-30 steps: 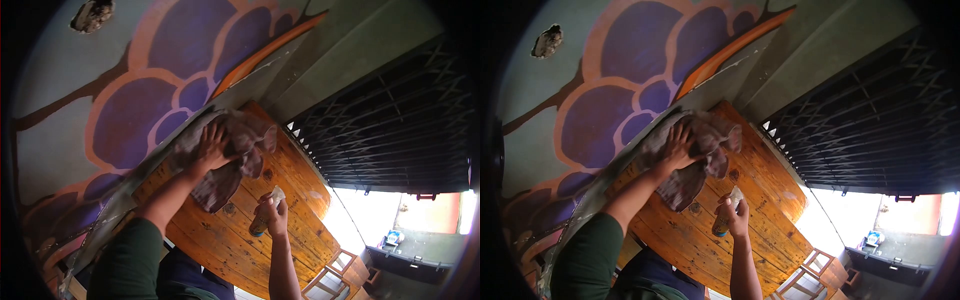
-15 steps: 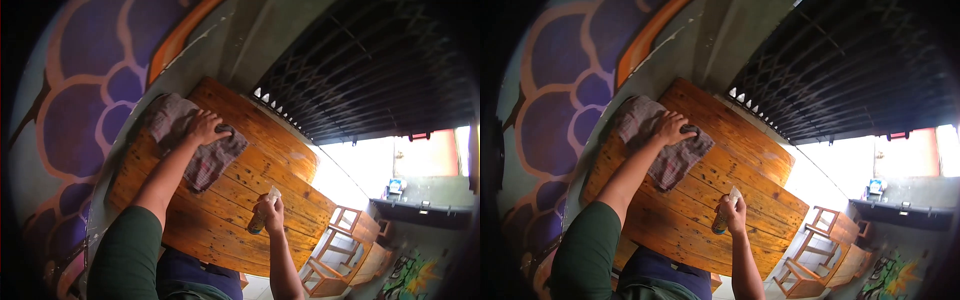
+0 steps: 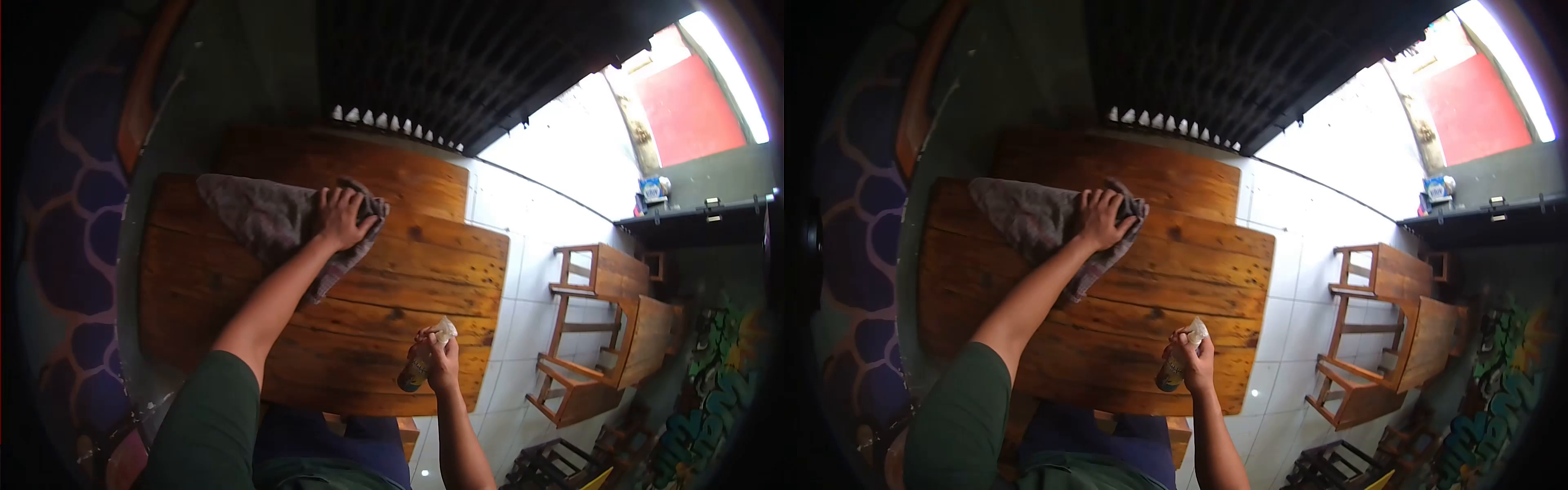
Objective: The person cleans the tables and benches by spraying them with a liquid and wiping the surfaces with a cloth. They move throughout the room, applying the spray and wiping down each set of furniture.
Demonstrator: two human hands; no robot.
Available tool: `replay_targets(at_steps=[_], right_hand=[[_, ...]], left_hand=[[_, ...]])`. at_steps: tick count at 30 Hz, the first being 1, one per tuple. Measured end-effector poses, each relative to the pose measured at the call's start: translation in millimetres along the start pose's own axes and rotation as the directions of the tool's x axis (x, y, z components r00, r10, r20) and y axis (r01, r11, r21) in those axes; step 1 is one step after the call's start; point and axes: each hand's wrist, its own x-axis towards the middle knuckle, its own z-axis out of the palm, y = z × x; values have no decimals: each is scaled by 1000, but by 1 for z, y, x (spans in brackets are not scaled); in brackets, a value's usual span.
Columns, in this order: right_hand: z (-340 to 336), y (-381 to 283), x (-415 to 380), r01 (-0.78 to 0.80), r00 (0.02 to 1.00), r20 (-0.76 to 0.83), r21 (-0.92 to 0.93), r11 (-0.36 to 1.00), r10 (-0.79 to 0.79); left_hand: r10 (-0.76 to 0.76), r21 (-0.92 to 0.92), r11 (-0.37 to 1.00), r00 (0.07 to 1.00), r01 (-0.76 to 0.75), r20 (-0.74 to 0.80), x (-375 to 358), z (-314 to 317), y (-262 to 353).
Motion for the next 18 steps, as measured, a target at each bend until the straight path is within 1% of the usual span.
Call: replay_targets(at_steps=[2,3,5,6,7,9,10,11,12,13,15,16,18], right_hand=[[-37,-14,-17,18,996,-85,9,1000,-17],[-58,-21,-26,25,994,-110,-18,1000,-27],[-98,-36,-41,75,987,-140,-32,997,-79],[-110,-47,-49,99,977,-188,-5,995,-98],[-131,-51,-56,103,979,-169,-61,993,-112],[-156,-66,-65,128,974,-179,-67,989,-138],[-168,-68,-67,134,972,-188,-67,989,-144],[-178,-70,-67,134,971,-190,-65,989,-144],[-178,-76,-65,139,971,-191,-24,990,-141],[-181,-75,-62,131,975,-178,-24,991,-133],[-165,-77,-53,103,984,-147,-18,994,-105],[-156,-71,-47,81,992,-97,-18,997,-82],[-135,-58,-30,67,996,-54,-82,994,-72]], left_hand=[[60,-67,996,997,-63,-47,6,34,66],[75,-83,994,996,-78,-38,4,50,99],[149,-59,988,986,-145,77,-3,52,170],[188,-69,982,965,-178,181,-16,52,204],[223,-81,975,934,-209,278,-34,52,233],[372,-209,925,871,-318,320,-90,54,273],[425,-240,903,829,-357,363,-123,49,288],[467,-269,882,785,-386,407,-157,41,301],[496,-293,867,762,-404,416,-189,30,306],[519,-315,853,742,-416,425,-219,18,305],[533,-371,840,730,-396,428,-267,8,288],[524,-349,847,736,-401,428,-282,1,275],[510,-329,858,736,-395,445,-307,-12,244]])
